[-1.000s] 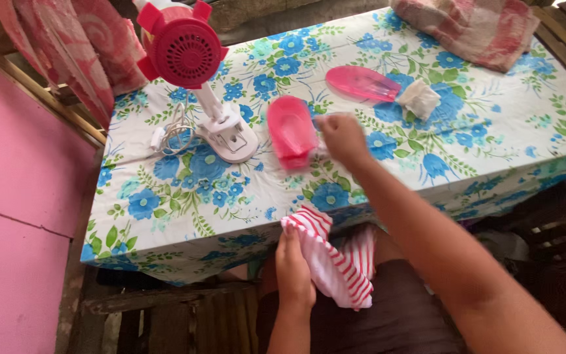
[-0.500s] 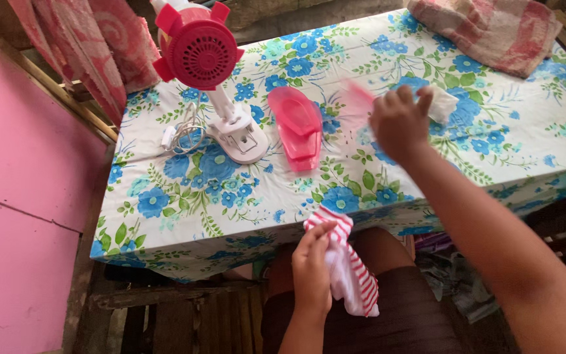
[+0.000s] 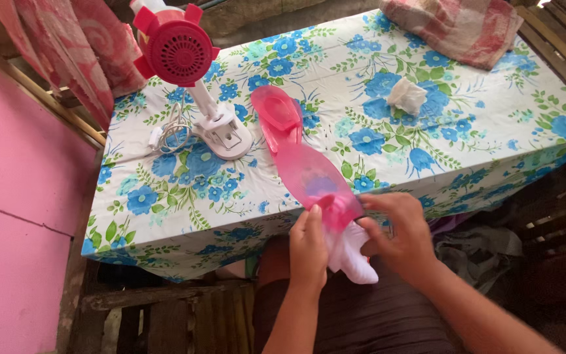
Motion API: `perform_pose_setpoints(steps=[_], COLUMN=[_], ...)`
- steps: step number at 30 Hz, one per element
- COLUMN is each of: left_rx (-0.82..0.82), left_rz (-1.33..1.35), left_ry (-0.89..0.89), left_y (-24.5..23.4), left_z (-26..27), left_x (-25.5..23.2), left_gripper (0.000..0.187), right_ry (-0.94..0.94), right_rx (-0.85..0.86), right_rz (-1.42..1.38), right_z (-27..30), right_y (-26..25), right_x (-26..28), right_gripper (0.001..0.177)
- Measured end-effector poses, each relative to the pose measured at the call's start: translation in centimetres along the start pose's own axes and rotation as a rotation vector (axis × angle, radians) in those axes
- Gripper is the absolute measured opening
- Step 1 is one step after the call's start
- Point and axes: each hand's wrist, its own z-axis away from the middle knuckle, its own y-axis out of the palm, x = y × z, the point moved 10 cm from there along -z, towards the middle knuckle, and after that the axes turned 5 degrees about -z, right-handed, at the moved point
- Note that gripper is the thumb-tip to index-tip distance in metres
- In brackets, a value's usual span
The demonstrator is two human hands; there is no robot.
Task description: The person wipes each pink fan blade with a red-and-white striped cloth, then attaches the blades one by one to the fan hub and secures them. The fan base remains on the table throughout.
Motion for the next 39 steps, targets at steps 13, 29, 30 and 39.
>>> perform_pose_setpoints(steps=[13, 29, 30, 39], left_rx=[-0.03, -0.074, -0.041, 0.257], left_rz=[-0.475, -0.882, -0.881, -0.812], left_ry=[0.171, 0.74, 0.734, 0.683], left_y=[-1.1, 3.6, 3.8, 4.7], left_z=[4.3, 9.1, 9.2, 11.0], left_x=[-3.4, -7.3, -7.2, -7.8], left_gripper=[0.033, 0.033, 0.035, 0.027], right_ry=[0.932, 0.707, 0.688, 0.78], right_rx=[0.027, 0.068, 0.042, -0.301], right_rz=[-1.426, -1.098, -1.097, -1.177], right_z=[9.0, 10.7, 10.5, 5.8], right_y=[4.1, 6.7, 6.4, 1.8], right_x=[-13.9, -9.3, -9.5, -12.8], right_gripper=[0.054, 0.029, 0.019, 0.016])
